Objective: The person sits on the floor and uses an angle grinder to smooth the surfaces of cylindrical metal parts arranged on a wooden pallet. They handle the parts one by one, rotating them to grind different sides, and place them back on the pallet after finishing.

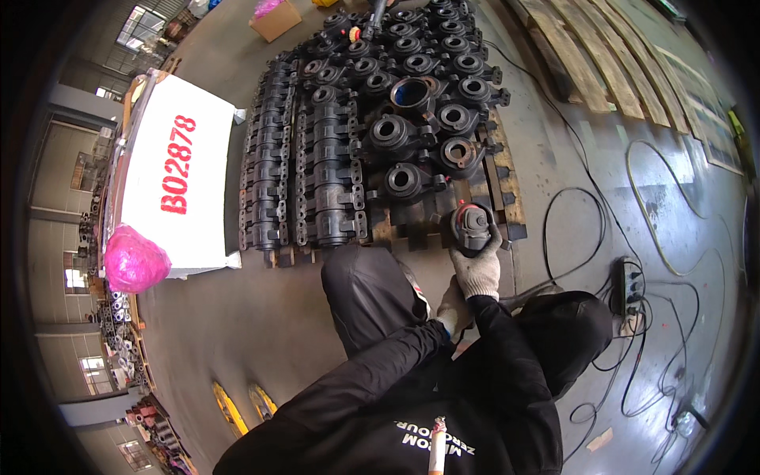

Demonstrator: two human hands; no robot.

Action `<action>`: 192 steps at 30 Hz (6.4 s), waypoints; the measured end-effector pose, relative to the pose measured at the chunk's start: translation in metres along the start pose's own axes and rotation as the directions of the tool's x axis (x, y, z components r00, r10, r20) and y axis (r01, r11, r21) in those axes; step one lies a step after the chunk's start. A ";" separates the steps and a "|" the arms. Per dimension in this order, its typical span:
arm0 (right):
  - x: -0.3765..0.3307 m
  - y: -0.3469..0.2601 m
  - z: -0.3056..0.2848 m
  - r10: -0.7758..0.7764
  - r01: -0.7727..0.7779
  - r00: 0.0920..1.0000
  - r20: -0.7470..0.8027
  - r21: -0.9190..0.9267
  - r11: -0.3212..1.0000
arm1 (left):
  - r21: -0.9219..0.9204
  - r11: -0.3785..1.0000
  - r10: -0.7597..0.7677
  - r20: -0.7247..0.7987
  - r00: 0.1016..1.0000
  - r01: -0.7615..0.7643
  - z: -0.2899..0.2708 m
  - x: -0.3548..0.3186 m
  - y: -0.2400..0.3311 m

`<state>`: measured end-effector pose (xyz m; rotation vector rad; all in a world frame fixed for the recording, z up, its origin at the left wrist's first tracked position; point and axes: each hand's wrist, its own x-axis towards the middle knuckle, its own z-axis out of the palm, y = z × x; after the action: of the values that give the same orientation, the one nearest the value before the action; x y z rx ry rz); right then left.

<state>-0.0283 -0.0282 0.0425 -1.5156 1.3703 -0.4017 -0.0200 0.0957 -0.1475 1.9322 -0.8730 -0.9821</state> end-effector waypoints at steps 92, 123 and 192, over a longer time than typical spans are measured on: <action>0.022 0.006 0.023 0.002 -0.009 0.998 -0.066 -0.104 0.995 | -0.798 0.453 -0.300 0.282 0.911 0.397 -0.056 -0.002 0.092; 0.018 0.012 0.024 0.028 -0.036 0.996 -0.085 -0.098 0.995 | -0.882 0.064 -0.645 0.320 0.694 0.466 -0.060 -0.001 0.137; 0.049 -0.076 -0.266 0.190 0.095 0.926 -0.327 0.688 0.720 | 0.823 0.484 -0.010 0.345 0.938 -0.298 -0.172 0.129 0.165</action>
<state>-0.1800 -0.2017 0.2029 -0.7794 1.3180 -1.0938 0.1511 -0.0299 0.0211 2.4737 -2.0042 -0.7867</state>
